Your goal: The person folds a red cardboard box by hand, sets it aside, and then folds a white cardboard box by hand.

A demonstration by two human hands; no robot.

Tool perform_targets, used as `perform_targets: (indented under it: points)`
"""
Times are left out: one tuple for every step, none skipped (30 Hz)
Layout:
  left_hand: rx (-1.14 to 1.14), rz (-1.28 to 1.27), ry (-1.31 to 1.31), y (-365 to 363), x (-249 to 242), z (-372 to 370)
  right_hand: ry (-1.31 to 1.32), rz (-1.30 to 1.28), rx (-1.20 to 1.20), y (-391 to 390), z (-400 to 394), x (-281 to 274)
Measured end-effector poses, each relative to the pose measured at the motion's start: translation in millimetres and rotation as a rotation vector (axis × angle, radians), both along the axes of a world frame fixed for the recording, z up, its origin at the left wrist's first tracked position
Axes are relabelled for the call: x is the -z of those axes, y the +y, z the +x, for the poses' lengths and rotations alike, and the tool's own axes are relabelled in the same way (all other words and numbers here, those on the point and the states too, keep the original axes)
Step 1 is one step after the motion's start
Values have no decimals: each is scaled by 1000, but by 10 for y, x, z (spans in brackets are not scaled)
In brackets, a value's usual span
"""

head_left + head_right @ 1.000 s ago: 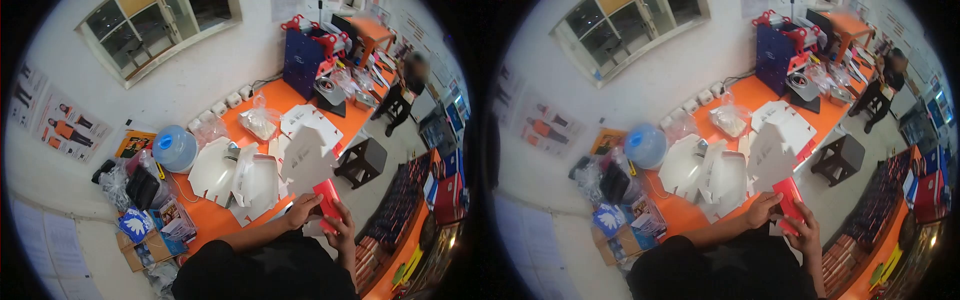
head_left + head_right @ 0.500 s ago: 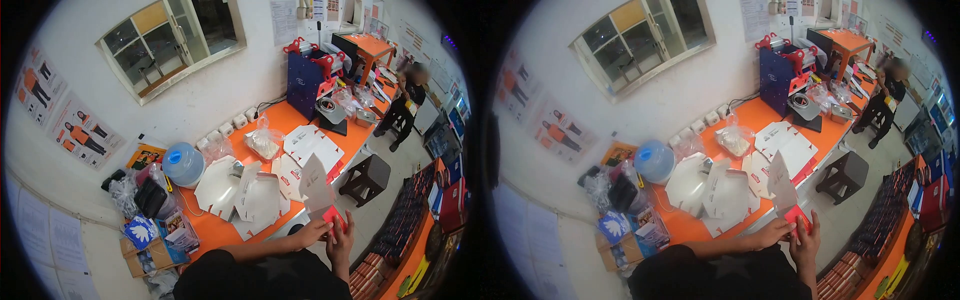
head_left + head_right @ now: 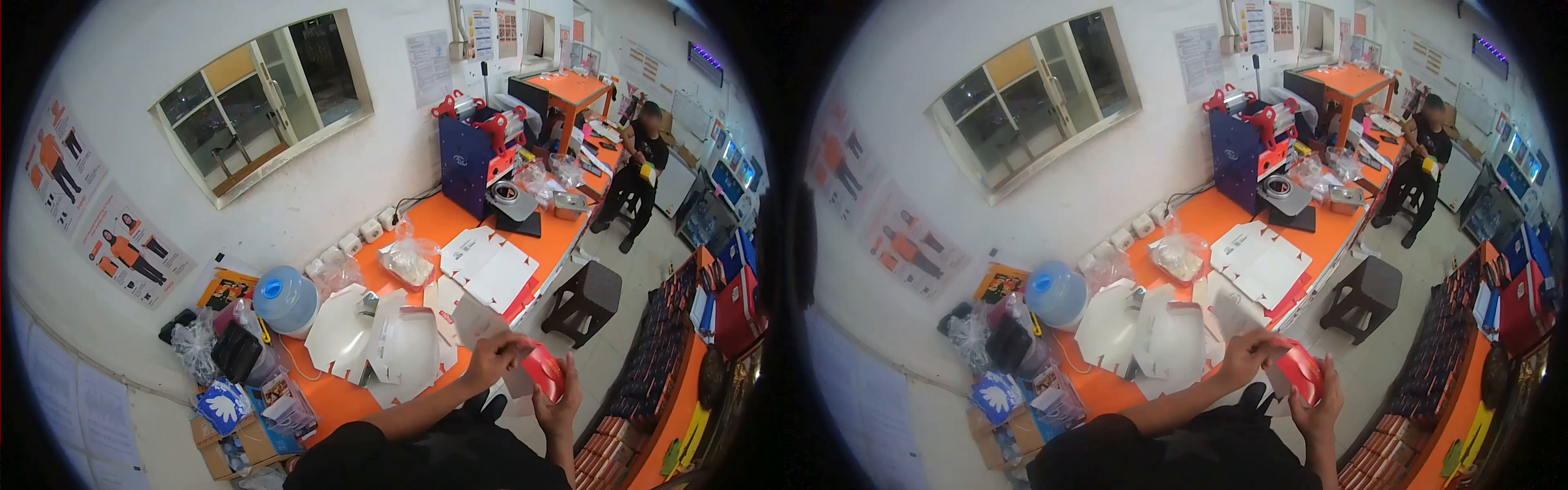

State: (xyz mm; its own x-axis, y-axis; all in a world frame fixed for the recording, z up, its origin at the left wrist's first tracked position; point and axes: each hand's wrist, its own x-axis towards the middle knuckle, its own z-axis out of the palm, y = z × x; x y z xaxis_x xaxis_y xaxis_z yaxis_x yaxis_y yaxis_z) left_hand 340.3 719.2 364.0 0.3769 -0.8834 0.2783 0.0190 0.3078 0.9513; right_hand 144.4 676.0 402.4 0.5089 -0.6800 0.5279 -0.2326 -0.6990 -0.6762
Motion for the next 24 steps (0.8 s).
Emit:
perform_targets:
  points:
    - [4,-12,-3,-6,-63,-55,-2,-46,62,-18,3,-17]
    - [-36,-166,-276,-8,-112,-114,-3,-92,123,-38,0,-35]
    - [-79,-317,-548,-7,-131,-171,-5,-100,126,-50,-19,-62]
    - [-67,-294,-621,-6,-124,-238,31,-174,117,-50,-50,-95]
    - [-67,-299,-621,-3,-119,-260,67,-247,107,-53,-78,-112]
    - [12,-245,-551,4,-120,-255,65,-252,109,-74,-119,-84]
    - [90,-193,-483,4,-139,-229,-137,-24,82,-110,-167,-42]
    - [90,-197,-486,12,-159,-170,-337,206,51,-144,-201,-20]
    - [195,-127,-411,24,-186,-83,-340,203,51,-176,-227,-15]
    - [298,-55,-335,29,-203,-39,-368,241,33,-193,-243,-45]
    - [296,-52,-337,23,-210,-61,-395,282,16,-196,-246,-61]
    - [235,-102,-393,11,-217,-109,-396,287,15,-187,-223,-70]
    - [176,-151,-447,5,-214,-153,-305,131,48,-170,-191,-82]
    - [178,-149,-447,-1,-192,-183,-212,-27,81,-158,-174,-86]
    - [130,-196,-442,-16,-163,-203,-215,-28,84,-158,-165,-76]
    - [83,-243,-436,-27,-167,-215,-226,-47,88,-161,-157,-64]
    - [89,-243,-438,-32,-173,-230,-237,-66,92,-163,-158,-56]
    - [72,-239,-402,-19,-180,-254,-237,-63,97,-176,-186,-64]
    - [53,-231,-365,3,-191,-275,-196,-99,68,-203,-231,-84]
    - [55,-226,-364,11,-196,-281,-155,-134,36,-220,-260,-103]
    - [73,-219,-390,5,-207,-279,-153,-129,36,-218,-272,-116]
    - [93,-211,-414,3,-219,-281,-159,-157,52,-204,-283,-124]
    - [96,-201,-411,11,-232,-299,-165,-182,70,-186,-288,-122]
    - [96,-207,-398,19,-245,-332,-160,-170,71,-174,-289,-116]
